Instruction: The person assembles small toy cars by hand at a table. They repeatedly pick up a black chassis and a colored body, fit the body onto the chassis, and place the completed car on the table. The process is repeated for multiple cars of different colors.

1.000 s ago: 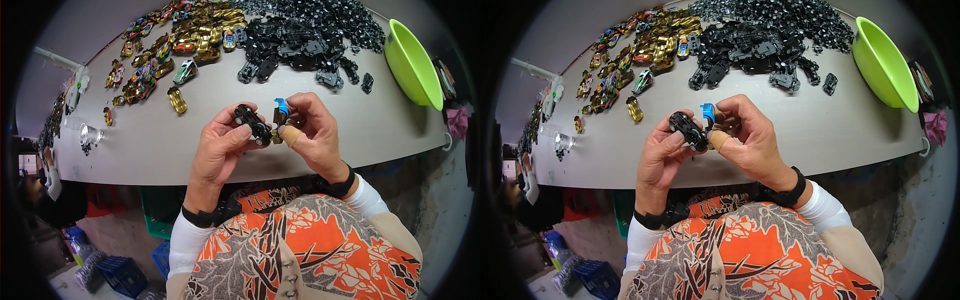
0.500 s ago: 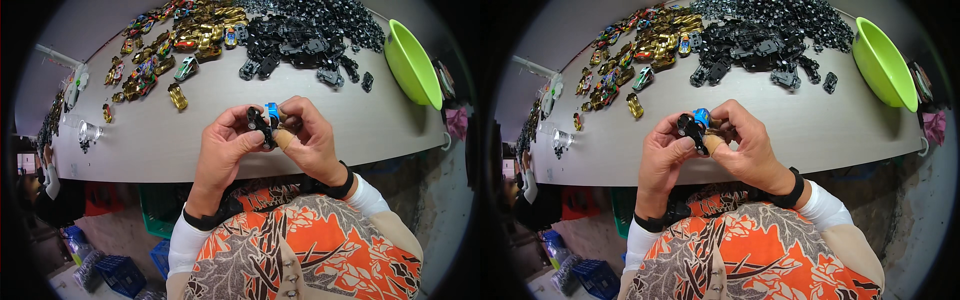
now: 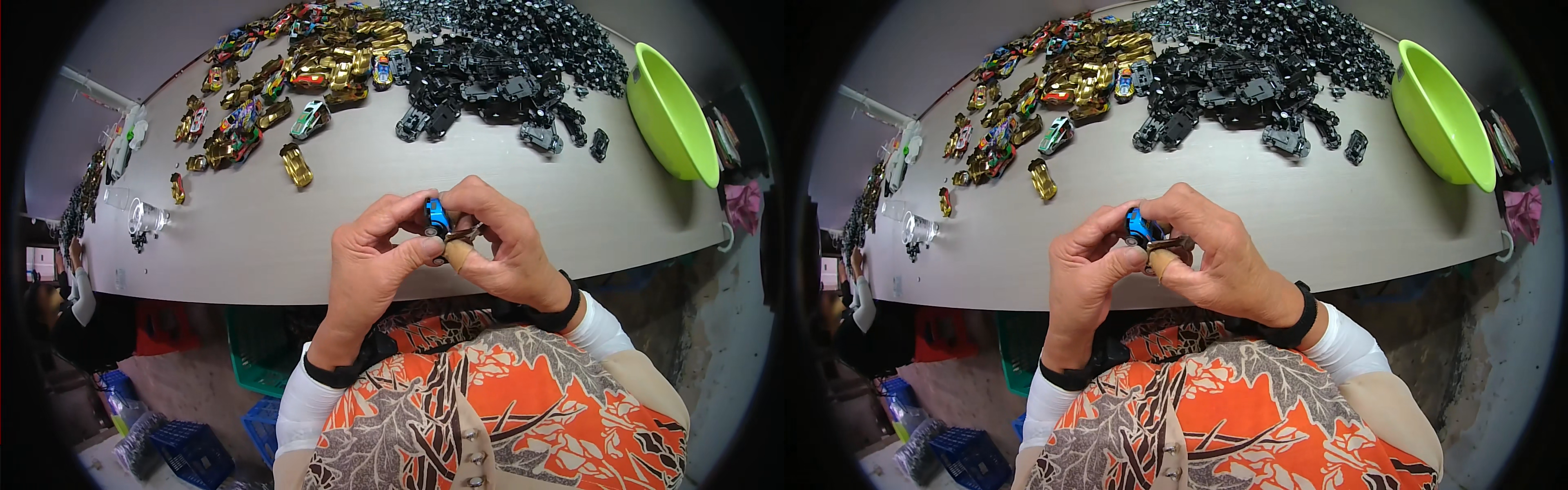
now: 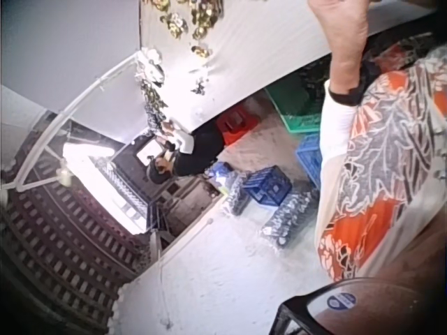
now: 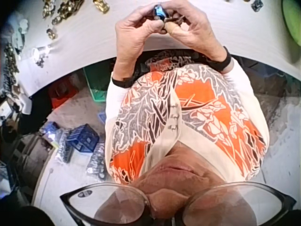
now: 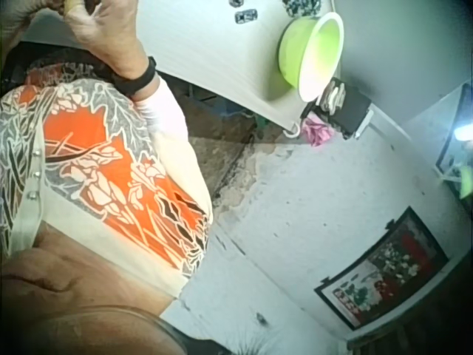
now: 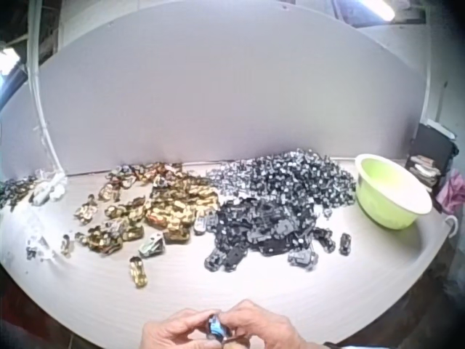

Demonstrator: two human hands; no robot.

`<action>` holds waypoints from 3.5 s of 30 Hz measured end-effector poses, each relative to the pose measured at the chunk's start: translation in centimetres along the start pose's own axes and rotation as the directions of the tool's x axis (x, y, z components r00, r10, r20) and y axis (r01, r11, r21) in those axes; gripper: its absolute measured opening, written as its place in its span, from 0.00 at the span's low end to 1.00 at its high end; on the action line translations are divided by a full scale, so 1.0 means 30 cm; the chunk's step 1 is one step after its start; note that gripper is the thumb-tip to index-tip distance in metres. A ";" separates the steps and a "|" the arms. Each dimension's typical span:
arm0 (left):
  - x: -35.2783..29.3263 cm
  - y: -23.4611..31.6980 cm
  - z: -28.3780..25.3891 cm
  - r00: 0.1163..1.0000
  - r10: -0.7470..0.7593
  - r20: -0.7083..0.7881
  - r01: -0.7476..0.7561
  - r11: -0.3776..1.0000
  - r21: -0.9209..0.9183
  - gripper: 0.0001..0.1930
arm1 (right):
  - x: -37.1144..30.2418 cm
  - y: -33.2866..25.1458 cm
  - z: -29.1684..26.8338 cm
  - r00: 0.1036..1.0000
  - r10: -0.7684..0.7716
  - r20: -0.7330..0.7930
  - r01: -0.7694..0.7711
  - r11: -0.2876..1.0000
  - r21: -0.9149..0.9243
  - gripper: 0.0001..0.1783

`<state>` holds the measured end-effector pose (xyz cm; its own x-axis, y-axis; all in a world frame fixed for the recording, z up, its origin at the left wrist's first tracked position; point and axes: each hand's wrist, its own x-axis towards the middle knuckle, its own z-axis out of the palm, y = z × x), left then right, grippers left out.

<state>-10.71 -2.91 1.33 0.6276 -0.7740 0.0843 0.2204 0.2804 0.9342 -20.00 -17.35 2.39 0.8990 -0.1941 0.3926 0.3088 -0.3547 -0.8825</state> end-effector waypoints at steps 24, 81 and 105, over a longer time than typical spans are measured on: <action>-0.009 0.002 -0.013 0.964 -0.266 0.028 0.267 0.955 -0.125 0.12 | -0.029 0.065 -0.059 0.992 0.100 0.082 -0.116 0.966 0.231 0.09; -0.122 -0.013 -0.041 0.969 -0.164 0.187 0.052 0.869 0.491 0.08 | -0.048 0.019 -0.023 0.827 0.365 0.427 -0.487 0.846 0.219 0.04; -0.180 -0.023 -0.049 0.978 -0.200 0.062 0.113 0.756 0.644 0.08 | -0.071 0.048 0.068 0.893 0.262 0.367 -0.235 0.965 -0.118 0.03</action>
<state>-13.16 1.90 -0.28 0.5231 -0.8483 -0.0826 -0.2430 -0.2413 0.9395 -20.84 -15.58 -0.25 0.9973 0.0691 0.0244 0.0504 -0.4045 -0.9131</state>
